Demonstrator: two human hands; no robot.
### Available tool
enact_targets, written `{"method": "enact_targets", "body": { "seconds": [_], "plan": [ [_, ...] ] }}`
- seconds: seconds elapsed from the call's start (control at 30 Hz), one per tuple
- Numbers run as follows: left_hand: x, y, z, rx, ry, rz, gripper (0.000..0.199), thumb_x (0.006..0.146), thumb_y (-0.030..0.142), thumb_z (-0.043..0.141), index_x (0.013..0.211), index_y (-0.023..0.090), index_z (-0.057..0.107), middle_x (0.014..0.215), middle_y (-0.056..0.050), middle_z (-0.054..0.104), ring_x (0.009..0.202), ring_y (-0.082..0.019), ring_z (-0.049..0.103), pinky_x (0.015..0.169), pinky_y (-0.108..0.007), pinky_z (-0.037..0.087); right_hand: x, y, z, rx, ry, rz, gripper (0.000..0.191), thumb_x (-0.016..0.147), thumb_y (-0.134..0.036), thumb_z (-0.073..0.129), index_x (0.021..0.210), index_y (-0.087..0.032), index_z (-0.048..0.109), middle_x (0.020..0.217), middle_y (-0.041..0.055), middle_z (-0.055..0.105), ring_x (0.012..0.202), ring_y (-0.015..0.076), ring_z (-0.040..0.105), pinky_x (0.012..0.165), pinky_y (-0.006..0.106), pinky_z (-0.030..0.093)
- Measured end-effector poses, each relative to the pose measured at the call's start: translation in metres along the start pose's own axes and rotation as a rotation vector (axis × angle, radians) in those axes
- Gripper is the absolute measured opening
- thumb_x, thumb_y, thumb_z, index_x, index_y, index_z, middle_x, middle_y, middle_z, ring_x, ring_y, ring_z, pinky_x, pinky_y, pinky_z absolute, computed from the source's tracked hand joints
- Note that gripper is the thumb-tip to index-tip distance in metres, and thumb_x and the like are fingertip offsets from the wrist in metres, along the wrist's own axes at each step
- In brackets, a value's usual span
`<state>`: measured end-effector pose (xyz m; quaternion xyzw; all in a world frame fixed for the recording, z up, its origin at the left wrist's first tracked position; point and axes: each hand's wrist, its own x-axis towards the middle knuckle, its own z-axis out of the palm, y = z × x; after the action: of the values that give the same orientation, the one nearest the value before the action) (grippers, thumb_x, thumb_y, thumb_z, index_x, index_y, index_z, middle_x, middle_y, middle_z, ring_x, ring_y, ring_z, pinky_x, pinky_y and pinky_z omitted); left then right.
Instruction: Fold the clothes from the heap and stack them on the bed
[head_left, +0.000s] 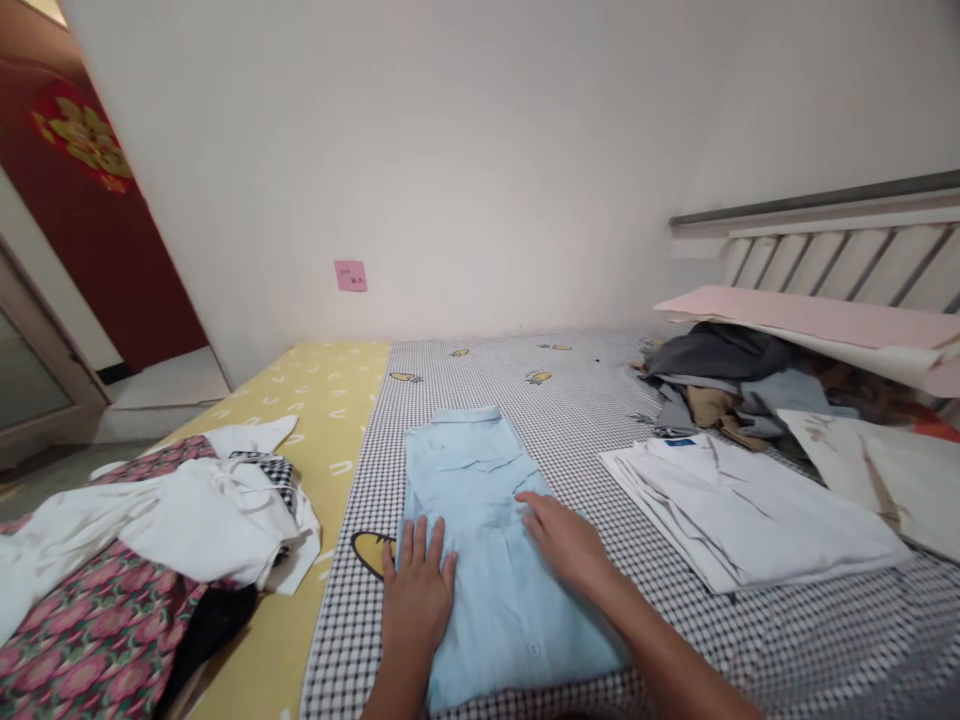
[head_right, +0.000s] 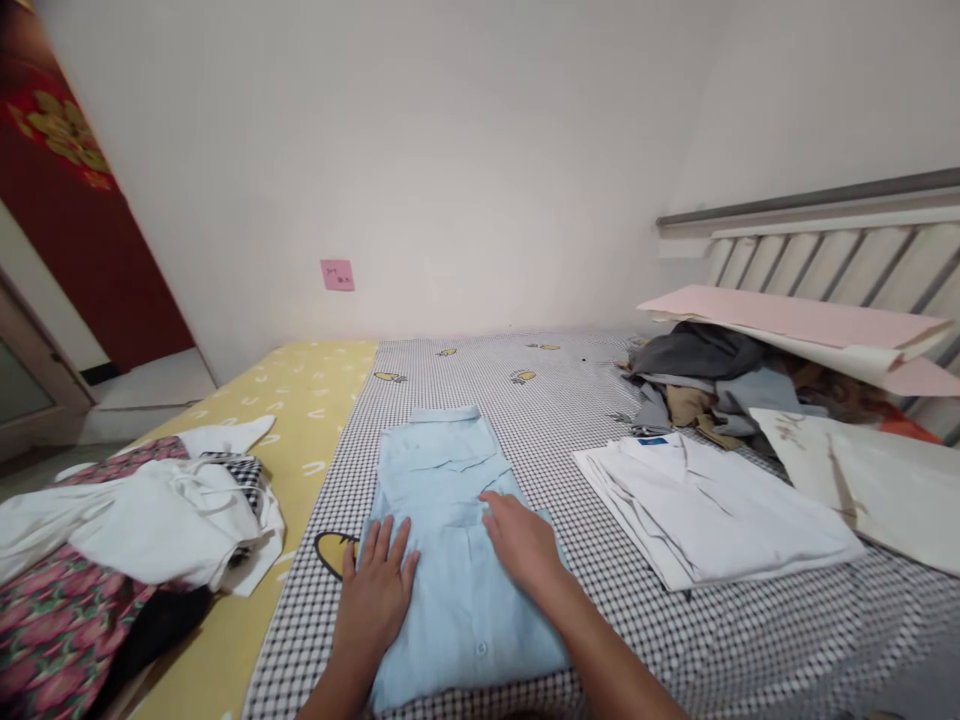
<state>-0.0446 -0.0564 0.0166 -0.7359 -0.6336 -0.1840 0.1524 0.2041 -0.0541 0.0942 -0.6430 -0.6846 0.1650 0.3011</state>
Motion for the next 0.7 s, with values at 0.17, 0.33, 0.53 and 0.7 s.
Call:
{"method": "enact_targets", "body": {
  "seconds": [0.17,0.33,0.53,0.7],
  "plan": [
    [0.000,-0.001,0.000,0.005,0.019,-0.004,0.047,0.098,0.036,0.041,0.144,0.028,0.048,0.150,-0.010,0.051,0.140,-0.033,0.044,0.112,-0.066,0.033,0.001,0.018,0.024,0.066,0.011,0.062,0.017,0.074,-0.025,0.060,0.086,-0.025,0.072,0.079,0.0010,0.066,0.073,0.0195,0.062,0.068,0.029,0.043],
    [0.000,0.001,-0.003,0.006,0.009,0.002,0.048,0.099,0.035,0.040,0.145,0.027,0.048,0.151,-0.010,0.050,0.140,-0.033,0.044,0.112,-0.066,0.033,-0.002,0.026,0.016,0.211,0.188,0.057,0.027,0.082,-0.045,0.055,0.080,-0.023,0.070,0.086,0.0055,0.067,0.086,0.0234,0.063,0.079,0.035,0.049],
    [-0.001,0.000,-0.003,0.026,0.003,0.005,0.048,0.099,0.036,0.040,0.145,0.027,0.047,0.151,-0.010,0.049,0.141,-0.033,0.043,0.112,-0.065,0.034,-0.003,0.007,0.023,0.379,0.325,0.021,0.035,0.084,-0.052,0.055,0.088,-0.021,0.072,0.086,0.0055,0.068,0.079,0.0221,0.062,0.073,0.034,0.050],
    [0.001,0.000,-0.006,0.048,-0.012,0.014,0.047,0.099,0.035,0.038,0.145,0.026,0.048,0.151,-0.011,0.050,0.140,-0.033,0.044,0.111,-0.066,0.033,0.002,-0.003,0.052,0.180,0.142,-0.007,0.018,0.088,-0.033,0.054,0.089,-0.022,0.068,0.083,0.0028,0.068,0.078,0.0200,0.062,0.077,0.033,0.048]
  ]
}}
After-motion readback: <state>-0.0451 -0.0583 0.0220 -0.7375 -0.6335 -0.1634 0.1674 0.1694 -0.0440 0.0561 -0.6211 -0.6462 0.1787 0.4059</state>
